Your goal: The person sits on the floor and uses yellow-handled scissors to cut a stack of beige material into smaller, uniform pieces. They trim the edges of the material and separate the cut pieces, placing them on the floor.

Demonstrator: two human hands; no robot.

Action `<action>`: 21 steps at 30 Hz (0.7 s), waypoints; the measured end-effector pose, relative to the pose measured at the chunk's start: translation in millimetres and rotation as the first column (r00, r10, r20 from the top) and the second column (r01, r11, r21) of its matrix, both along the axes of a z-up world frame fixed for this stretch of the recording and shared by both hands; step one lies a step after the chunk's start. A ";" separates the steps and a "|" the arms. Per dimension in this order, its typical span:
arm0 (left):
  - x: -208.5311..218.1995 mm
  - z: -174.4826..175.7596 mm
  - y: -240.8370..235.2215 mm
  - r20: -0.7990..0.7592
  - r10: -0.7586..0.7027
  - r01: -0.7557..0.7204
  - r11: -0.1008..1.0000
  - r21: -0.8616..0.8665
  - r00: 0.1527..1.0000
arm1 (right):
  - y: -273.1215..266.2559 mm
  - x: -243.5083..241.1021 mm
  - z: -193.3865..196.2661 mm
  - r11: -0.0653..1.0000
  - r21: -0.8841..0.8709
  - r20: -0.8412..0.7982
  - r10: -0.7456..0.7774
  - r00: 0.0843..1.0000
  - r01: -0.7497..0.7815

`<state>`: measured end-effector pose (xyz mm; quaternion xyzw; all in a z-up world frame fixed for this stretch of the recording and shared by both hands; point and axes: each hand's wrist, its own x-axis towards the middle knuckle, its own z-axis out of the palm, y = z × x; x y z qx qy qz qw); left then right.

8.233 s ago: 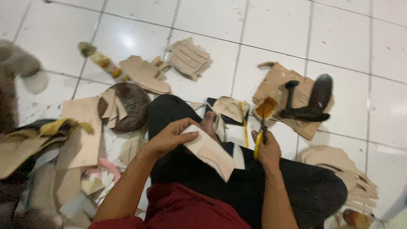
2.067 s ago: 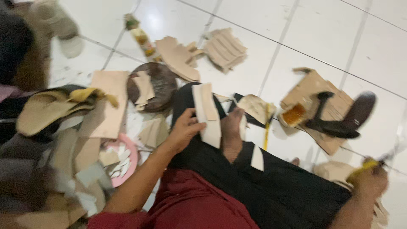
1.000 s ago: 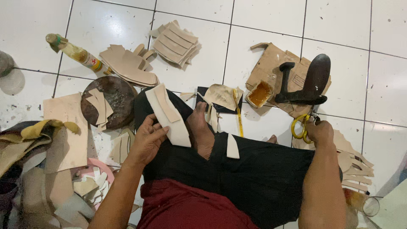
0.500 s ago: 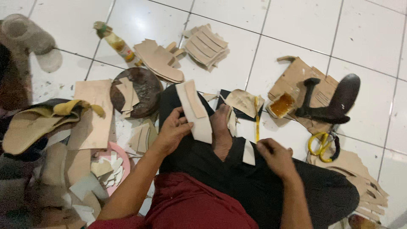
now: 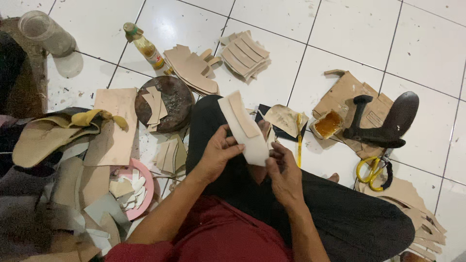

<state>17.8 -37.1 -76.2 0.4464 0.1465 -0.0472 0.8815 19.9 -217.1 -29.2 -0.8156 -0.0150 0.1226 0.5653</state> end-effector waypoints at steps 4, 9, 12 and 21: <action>-3.1 3.3 -4.8 -0.001 -0.013 0.013 0.999 -0.036 1.000 | -2.4 -0.8 -5.9 0.998 0.065 -0.088 0.004 0.996 0.002; -11.5 -14.3 25.2 -0.013 0.173 -0.166 0.964 0.206 0.985 | -8.8 0.2 2.1 0.989 -0.017 -0.177 0.143 0.974 -0.148; -31.8 -10.9 48.2 -0.077 0.170 -0.139 0.944 0.299 0.982 | -7.6 4.5 7.5 0.983 -0.066 -0.205 0.157 0.966 -0.173; -41.3 -17.3 134.0 -0.028 0.409 -0.122 0.335 0.934 0.912 | -1.1 10.9 3.5 0.958 -0.280 0.093 0.089 0.992 -0.060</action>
